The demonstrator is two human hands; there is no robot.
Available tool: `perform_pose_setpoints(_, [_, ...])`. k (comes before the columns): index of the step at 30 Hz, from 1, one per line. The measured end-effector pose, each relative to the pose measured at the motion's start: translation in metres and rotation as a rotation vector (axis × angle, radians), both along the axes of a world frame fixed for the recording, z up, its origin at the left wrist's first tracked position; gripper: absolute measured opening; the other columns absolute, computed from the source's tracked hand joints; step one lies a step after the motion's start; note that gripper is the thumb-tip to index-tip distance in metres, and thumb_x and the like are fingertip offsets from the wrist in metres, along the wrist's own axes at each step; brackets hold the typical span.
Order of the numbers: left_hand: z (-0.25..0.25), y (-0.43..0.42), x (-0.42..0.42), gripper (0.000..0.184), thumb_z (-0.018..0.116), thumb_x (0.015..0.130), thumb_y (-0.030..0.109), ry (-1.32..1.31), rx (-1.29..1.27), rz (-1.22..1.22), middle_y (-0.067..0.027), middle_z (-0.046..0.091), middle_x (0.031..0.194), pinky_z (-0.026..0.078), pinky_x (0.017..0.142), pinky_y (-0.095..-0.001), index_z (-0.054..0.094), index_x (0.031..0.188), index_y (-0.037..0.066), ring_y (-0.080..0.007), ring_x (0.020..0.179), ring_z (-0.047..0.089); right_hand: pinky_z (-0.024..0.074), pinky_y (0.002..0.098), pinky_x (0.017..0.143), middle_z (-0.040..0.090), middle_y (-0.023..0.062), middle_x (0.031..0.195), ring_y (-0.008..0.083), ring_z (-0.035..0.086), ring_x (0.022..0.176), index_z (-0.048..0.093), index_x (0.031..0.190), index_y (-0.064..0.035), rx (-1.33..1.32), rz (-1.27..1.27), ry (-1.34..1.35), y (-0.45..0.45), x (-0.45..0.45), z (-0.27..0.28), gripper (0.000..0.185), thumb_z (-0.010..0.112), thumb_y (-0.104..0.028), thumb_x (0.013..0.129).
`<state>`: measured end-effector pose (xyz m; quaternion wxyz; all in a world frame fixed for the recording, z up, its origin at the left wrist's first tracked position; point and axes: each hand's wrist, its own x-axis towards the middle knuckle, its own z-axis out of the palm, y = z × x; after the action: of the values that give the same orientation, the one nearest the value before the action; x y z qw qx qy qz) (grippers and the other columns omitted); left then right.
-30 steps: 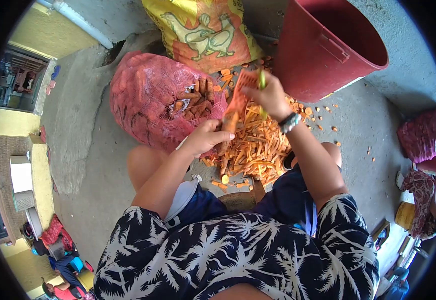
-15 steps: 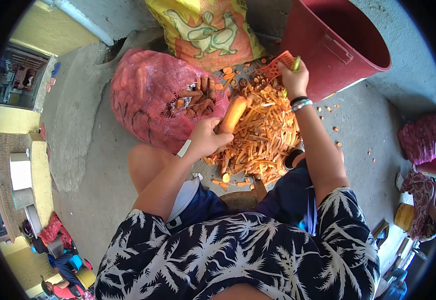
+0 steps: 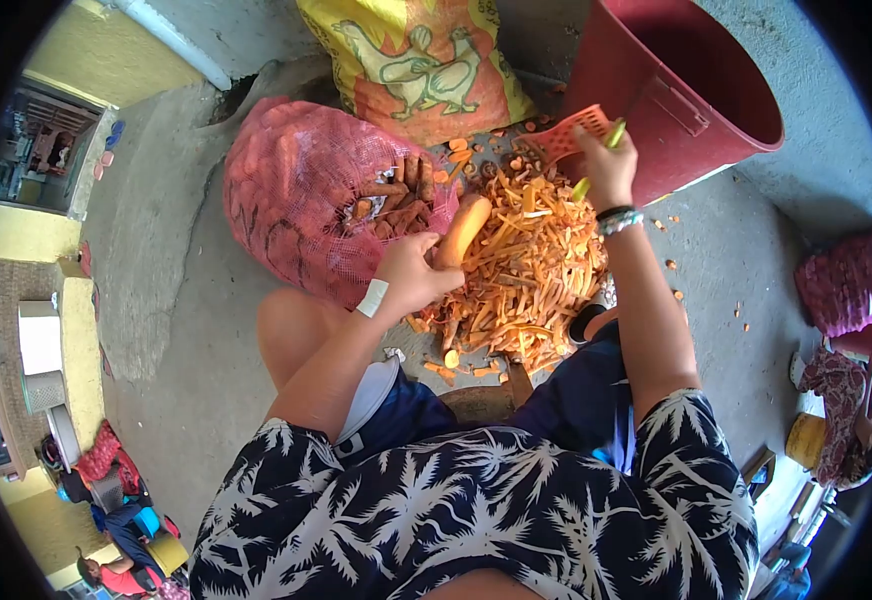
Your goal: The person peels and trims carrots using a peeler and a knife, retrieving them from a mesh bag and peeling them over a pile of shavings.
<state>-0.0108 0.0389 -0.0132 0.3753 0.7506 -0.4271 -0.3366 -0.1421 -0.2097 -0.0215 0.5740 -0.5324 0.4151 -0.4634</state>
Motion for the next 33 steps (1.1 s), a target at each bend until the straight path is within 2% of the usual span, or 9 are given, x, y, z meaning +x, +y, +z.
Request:
perform_pose_setpoints(6, [0.013,-0.009,-0.005,0.034,0.068,0.055,0.028,-0.456,0.067,0.017,-0.0169,0.06,0.067,0.047,0.06,-0.0402,0.059,0.071,0.0,-0.033,0.065,0.059,0.0485,0.0276,0.062,0.063,0.0084,0.082,0.013,0.059,0.072,0.06,0.101,-0.0013,-0.005,0.239,0.053,0.087,0.023,-0.005,0.034,0.071,-0.007,0.069])
perform_pose_setpoints(9, [0.011,-0.005,-0.004,0.032,0.068,0.055,0.028,-0.52,0.068,0.001,-0.0157,0.059,0.068,0.047,0.06,-0.0406,0.058,0.069,0.001,-0.0323,0.066,0.059,0.0471,0.0228,0.055,0.063,0.0049,0.08,0.009,0.058,0.066,0.058,0.09,-0.0005,-0.389,-0.06,0.402,0.013,0.014,-0.034,0.018,0.067,-0.004,0.074])
perform_pose_setpoints(10, [0.012,-0.004,-0.004,0.032,0.068,0.055,0.028,-0.523,0.065,0.007,-0.0157,0.059,0.068,0.047,0.06,-0.0406,0.058,0.069,0.001,-0.0323,0.066,0.059,0.0468,0.0233,0.054,0.063,0.0044,0.076,0.0093,0.057,0.062,0.058,0.085,-0.0013,-0.282,-0.147,0.204,-0.008,0.013,-0.042,0.014,0.067,-0.004,0.075])
perform_pose_setpoints(13, [0.014,-0.002,-0.004,0.032,0.069,0.055,0.028,-0.56,0.112,0.033,-0.0151,0.059,0.072,0.048,0.06,-0.0408,0.058,0.07,0.002,-0.0322,0.068,0.059,0.0475,0.0269,0.052,0.061,0.0068,0.068,0.0137,0.056,0.056,0.057,0.08,0.0013,-0.157,-0.047,0.17,0.019,0.014,-0.014,0.018,0.069,-0.007,0.071])
perform_pose_setpoints(15, [0.013,-0.006,-0.004,0.031,0.068,0.053,0.024,-0.687,0.088,0.055,-0.0165,0.057,0.075,0.046,0.059,-0.0418,0.057,0.07,0.0,-0.0342,0.067,0.057,0.0441,0.0283,0.051,0.059,0.0068,0.07,0.0144,0.053,0.057,0.057,0.08,-0.0003,-0.488,0.053,0.137,0.065,0.025,-0.025,0.024,0.073,-0.014,0.068])
perform_pose_setpoints(18, [0.014,-0.01,-0.006,0.027,0.067,0.054,0.022,-0.743,0.062,0.029,-0.0143,0.057,0.076,0.047,0.059,-0.0411,0.056,0.068,0.001,-0.0335,0.067,0.057,0.045,0.0304,0.052,0.058,0.0057,0.067,0.0166,0.052,0.056,0.058,0.081,-0.0024,-0.223,0.15,0.277,0.086,0.025,-0.015,0.021,0.072,-0.013,0.069])
perform_pose_setpoints(22, [0.017,-0.009,-0.006,0.024,0.067,0.054,0.018,-0.823,-0.036,-0.015,-0.0136,0.054,0.07,0.047,0.057,-0.0409,0.054,0.065,0.001,-0.0321,0.063,0.056,0.0467,0.0284,0.048,0.062,0.0118,0.068,0.0139,0.059,0.055,0.058,0.081,-0.0001,-0.334,-0.169,0.323,0.008,0.011,-0.023,0.016,0.069,-0.008,0.071])
perform_pose_setpoints(28, [0.012,-0.015,-0.004,0.023,0.07,0.057,0.015,-0.967,0.035,-0.151,-0.0092,0.053,0.076,0.044,0.066,-0.0353,0.056,0.072,0.004,-0.0251,0.073,0.056,0.0484,0.0292,0.057,0.063,0.0102,0.071,0.0162,0.06,0.063,0.061,0.084,0.0022,-0.398,0.115,0.507,0.079,0.025,-0.014,0.026,0.072,-0.015,0.068])
perform_pose_setpoints(33, [0.007,-0.01,-0.006,0.023,0.068,0.051,0.008,-1.004,-0.145,-0.176,-0.0088,0.047,0.072,0.042,0.064,-0.0367,0.051,0.067,0.005,-0.0263,0.073,0.053,0.0518,0.0307,0.058,0.063,0.0144,0.066,0.0216,0.066,0.067,0.06,0.078,0.0024,-0.295,-0.043,0.568,0.014,0.002,-0.009,0.015,0.064,-0.01,0.071])
